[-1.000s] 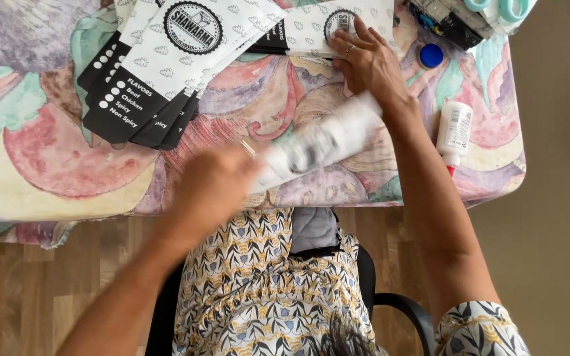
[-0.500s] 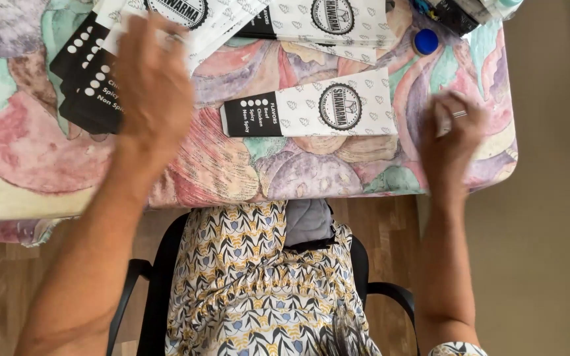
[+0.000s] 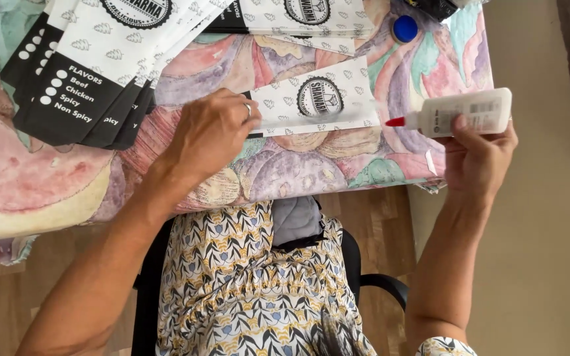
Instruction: The person applies glue from a bottle onto paper food packaging wraps and presses them together by hand.
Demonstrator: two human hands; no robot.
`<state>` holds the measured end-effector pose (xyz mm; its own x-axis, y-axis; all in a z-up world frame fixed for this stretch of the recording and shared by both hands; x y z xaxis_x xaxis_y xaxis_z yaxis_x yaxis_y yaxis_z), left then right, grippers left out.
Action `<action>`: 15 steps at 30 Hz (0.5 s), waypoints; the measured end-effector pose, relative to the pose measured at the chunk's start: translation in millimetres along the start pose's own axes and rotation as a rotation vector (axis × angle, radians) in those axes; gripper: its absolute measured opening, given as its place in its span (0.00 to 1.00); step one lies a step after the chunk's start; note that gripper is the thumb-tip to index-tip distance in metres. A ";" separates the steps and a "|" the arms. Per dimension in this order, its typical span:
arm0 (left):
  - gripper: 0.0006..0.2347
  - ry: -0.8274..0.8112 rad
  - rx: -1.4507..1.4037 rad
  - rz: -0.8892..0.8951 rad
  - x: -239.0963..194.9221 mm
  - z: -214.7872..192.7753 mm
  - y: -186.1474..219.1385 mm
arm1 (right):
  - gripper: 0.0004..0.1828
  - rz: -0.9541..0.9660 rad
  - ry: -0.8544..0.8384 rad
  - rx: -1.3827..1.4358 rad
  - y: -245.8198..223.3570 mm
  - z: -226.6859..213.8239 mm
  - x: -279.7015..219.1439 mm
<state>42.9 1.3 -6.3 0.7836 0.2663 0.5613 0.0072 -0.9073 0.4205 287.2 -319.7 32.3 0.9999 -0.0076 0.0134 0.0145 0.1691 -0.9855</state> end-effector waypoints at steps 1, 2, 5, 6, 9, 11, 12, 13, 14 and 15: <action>0.10 -0.002 -0.003 0.002 3.6 0.4 -4.5 | 0.21 0.000 0.003 -0.001 6.9 4.3 -5.2; 0.06 -0.046 -0.019 -0.036 5.4 2.0 -10.2 | 0.23 -0.138 -0.067 0.013 9.3 11.1 -12.3; 0.06 -0.119 -0.069 -0.145 16.5 -11.5 -8.6 | 0.26 -0.318 -0.156 0.058 34.1 32.4 -26.3; 0.08 -0.147 -0.106 -0.214 21.2 -18.2 -5.8 | 0.27 -0.361 -0.177 0.085 44.1 39.6 -29.9; 0.08 -0.172 -0.127 -0.195 23.2 -14.4 -11.9 | 0.25 -0.314 -0.260 0.091 53.1 74.7 -58.1; 0.08 -0.176 -0.136 -0.203 24.3 -13.7 -15.7 | 0.24 -0.312 -0.266 0.065 53.5 79.2 -62.4; 0.08 -0.179 -0.146 -0.212 23.9 -12.8 -17.6 | 0.23 -0.310 -0.274 0.037 53.7 81.4 -64.5; 0.08 -0.178 -0.150 -0.215 23.4 -9.1 -19.5 | 0.23 -0.310 -0.276 0.032 45.6 74.0 -60.0; 0.05 -0.152 -0.093 -0.186 22.6 -6.8 -21.0 | 0.21 -0.294 -0.273 0.001 38.4 67.2 -55.2; 0.03 -0.127 -0.035 -0.157 21.6 -4.6 -22.6 | 0.21 -0.278 -0.270 -0.031 31.0 60.6 -50.4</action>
<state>56.9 29.1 -0.4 0.8468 0.3584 0.3931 0.1158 -0.8454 0.5214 237.6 -254.3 11.3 0.9233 0.2118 0.3203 0.2887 0.1671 -0.9427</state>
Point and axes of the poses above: each hand's wrist, its own x-axis towards the middle knuckle, its own z-axis out of the palm, y = z × x, the point moved 4 cm from there along x, towards the middle knuckle, and after that the axes turned 15 degrees about y, right-handed, at the moved point
